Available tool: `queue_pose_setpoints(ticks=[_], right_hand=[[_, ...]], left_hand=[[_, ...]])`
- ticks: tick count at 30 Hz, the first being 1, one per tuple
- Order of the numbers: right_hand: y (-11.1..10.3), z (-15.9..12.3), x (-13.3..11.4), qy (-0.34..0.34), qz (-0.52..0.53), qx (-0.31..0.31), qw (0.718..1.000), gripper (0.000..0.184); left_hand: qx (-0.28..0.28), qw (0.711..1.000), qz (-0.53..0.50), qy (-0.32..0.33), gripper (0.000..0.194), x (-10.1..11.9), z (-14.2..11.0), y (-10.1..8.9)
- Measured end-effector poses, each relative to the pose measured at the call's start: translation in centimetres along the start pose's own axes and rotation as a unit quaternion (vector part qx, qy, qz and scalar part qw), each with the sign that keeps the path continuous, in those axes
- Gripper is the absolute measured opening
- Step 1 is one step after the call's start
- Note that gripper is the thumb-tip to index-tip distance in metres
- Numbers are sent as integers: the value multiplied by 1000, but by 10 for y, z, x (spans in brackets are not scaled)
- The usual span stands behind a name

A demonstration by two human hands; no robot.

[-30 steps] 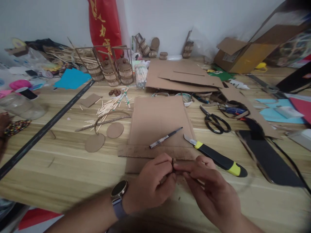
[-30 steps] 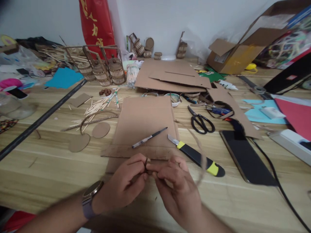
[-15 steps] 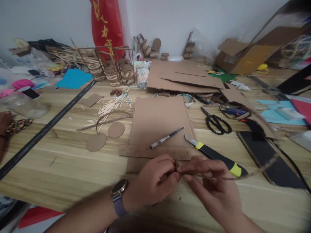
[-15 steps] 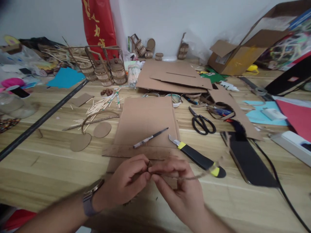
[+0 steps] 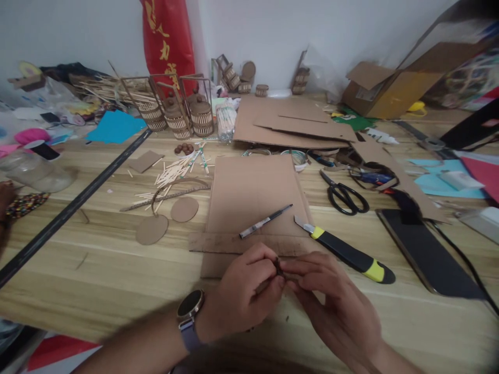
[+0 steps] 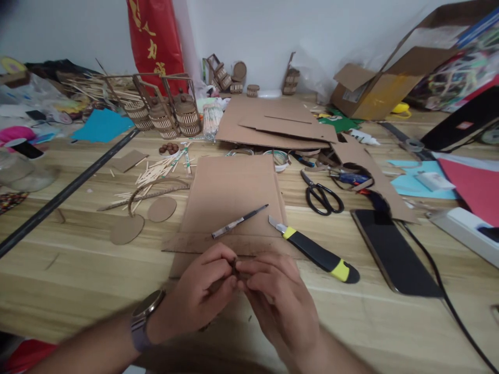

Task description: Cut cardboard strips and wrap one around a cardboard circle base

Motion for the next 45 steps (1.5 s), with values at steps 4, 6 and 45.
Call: queue_pose_setpoints(ticks=[4,6,45], right_hand=[[2,-2,2,-7,-12,-15,1000,23],[1,-4,7,15,9,-10,1000,23],[-90,20,75,253,-152,257,920,21]], left_hand=[[8,1000,11,13,22,1,0,-1],[5,1000,8,18,22,1,0,-1],[-186,949,40,-250,29,-3,-17,-25]])
Point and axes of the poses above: each hand's wrist, its own z-axis towards the middle knuckle, its own y-axis out of the palm, x = y × z, the point moved 9 cm from there along z, towards the middle knuckle, and after that the axes turned 14 degrees about x, right-handed, at the moved point
